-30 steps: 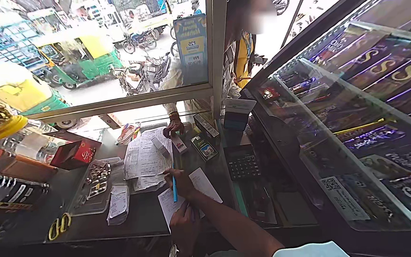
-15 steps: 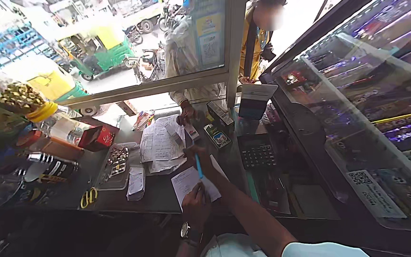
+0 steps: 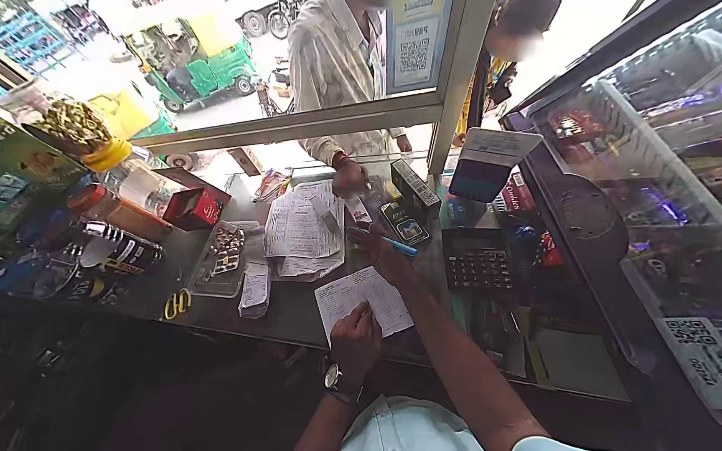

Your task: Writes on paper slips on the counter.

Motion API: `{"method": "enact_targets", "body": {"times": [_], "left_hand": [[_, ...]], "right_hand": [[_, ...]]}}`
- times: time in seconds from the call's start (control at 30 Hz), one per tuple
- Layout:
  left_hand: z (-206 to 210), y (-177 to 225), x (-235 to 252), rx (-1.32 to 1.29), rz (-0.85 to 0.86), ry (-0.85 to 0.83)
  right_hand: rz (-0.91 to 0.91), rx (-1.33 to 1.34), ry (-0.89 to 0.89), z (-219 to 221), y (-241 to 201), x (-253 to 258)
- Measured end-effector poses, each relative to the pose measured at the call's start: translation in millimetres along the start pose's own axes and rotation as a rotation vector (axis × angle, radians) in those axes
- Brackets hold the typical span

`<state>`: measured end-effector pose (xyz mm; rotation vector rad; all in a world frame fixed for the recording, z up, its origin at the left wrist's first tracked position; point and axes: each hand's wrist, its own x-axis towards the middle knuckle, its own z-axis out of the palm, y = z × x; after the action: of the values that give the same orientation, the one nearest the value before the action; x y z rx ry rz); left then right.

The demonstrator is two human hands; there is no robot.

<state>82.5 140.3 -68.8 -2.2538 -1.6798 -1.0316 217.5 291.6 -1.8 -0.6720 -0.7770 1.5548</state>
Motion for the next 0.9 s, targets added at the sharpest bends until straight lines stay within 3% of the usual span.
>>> {"method": "enact_targets", "body": {"times": [0.13,0.3,0.37,0.43,0.5,0.6,0.77,0.9], "left_hand": [[0.1,-1.5,0.6,0.001,0.002,-0.002],[-0.1,0.6,-0.3,-0.004,0.000,-0.003],[-0.1,-0.8,-0.2,0.001,-0.003,0.004],[1.1,-1.4,0.2,0.002,0.002,0.010],[2.0,-1.2,0.7,0.006,0.003,0.015],[-0.3,0.0,-0.6,0.023,-0.004,0.008],[0.3,-1.0,0.0,0.011,0.000,0.006],[-0.3,-1.1,1.7,0.021,0.006,0.005]], "right_hand": [[0.128,0.195,0.076,3.4,10.0,4.8],[-0.001,0.108,0.172,0.8,11.0,6.3],[-0.259,-0.219,0.139,-0.2,15.3,2.9],[-0.662,-0.775,0.108,-2.6,23.0,-0.8],[-0.878,-1.050,0.057,-0.1,37.5,-1.3],[-0.785,-1.113,-0.074,8.1,56.3,-5.5],[-0.337,-1.058,-0.139,5.1,50.0,1.5],[-0.315,-1.089,-0.137,5.2,50.6,5.4]]}}
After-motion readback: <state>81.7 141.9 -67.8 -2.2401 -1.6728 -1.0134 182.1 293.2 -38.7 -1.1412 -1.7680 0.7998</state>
